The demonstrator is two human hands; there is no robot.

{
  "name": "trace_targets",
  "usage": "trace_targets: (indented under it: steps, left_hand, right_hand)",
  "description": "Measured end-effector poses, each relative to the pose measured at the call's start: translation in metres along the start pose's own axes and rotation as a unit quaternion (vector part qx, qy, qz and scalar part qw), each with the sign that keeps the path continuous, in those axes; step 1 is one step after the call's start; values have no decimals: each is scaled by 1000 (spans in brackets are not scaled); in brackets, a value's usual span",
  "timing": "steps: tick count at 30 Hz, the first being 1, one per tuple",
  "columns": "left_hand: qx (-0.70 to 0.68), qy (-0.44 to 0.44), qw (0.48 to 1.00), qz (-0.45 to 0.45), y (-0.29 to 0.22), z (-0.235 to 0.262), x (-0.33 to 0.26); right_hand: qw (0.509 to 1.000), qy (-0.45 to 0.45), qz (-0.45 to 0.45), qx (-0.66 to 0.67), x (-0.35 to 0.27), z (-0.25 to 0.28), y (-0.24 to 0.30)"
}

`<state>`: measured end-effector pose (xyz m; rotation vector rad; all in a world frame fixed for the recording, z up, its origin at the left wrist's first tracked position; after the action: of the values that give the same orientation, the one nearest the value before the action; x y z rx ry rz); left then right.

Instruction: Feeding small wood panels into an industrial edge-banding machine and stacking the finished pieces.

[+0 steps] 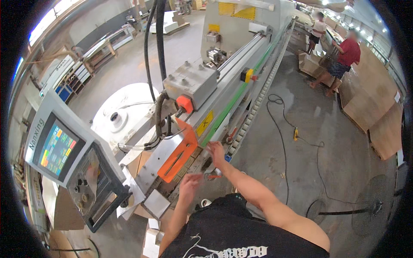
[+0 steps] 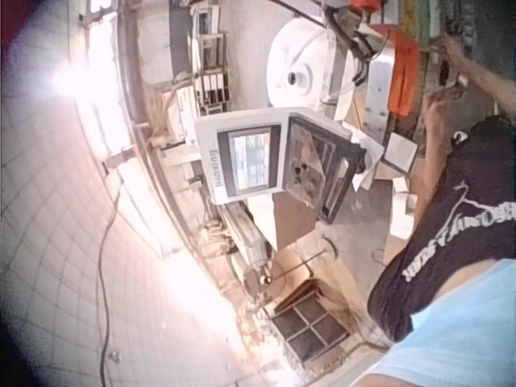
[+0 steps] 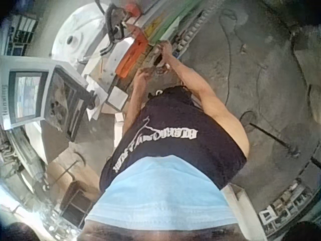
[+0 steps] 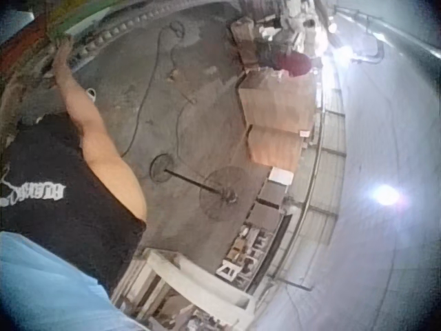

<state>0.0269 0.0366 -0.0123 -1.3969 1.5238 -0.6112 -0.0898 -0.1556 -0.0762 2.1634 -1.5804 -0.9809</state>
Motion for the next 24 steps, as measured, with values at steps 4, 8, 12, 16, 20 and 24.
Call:
trace_targets:
  steps: [4,8,12,16,20,24]
  left_hand:
    - [70,-74,994,43,-8,23,-58]
    - [183,-171,968,-13,-21,64,-101]
    - [360,-281,886,-80,-43,112,-150]
    - [517,-429,734,-101,-37,179,-199]
    - [523,-448,717,-106,-11,222,-211]
    - [506,-452,734,-16,-7,225,-202]
  right_hand:
    - [1000,16,0,22,32,-4,33]
    - [994,-35,4,-103,38,-2,55]
    - [992,17,22,-123,-3,-13,35]
    - [976,107,-71,-174,-73,-10,-14]
    - [927,214,-184,-247,-137,-18,-85]
    - [882,294,-245,-276,-185,-30,-135]
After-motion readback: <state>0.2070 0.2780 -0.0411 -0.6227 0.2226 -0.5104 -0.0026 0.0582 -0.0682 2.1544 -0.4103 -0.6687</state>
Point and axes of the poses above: each hand's wrist, its own x-axis towards the middle knuckle, its own z-axis out of the back of the hand, y = z × x, the point moved 8 cm from there along x, towards the middle knuckle, and after that the axes turned 8 degrees about x, right-handed, at the moved point
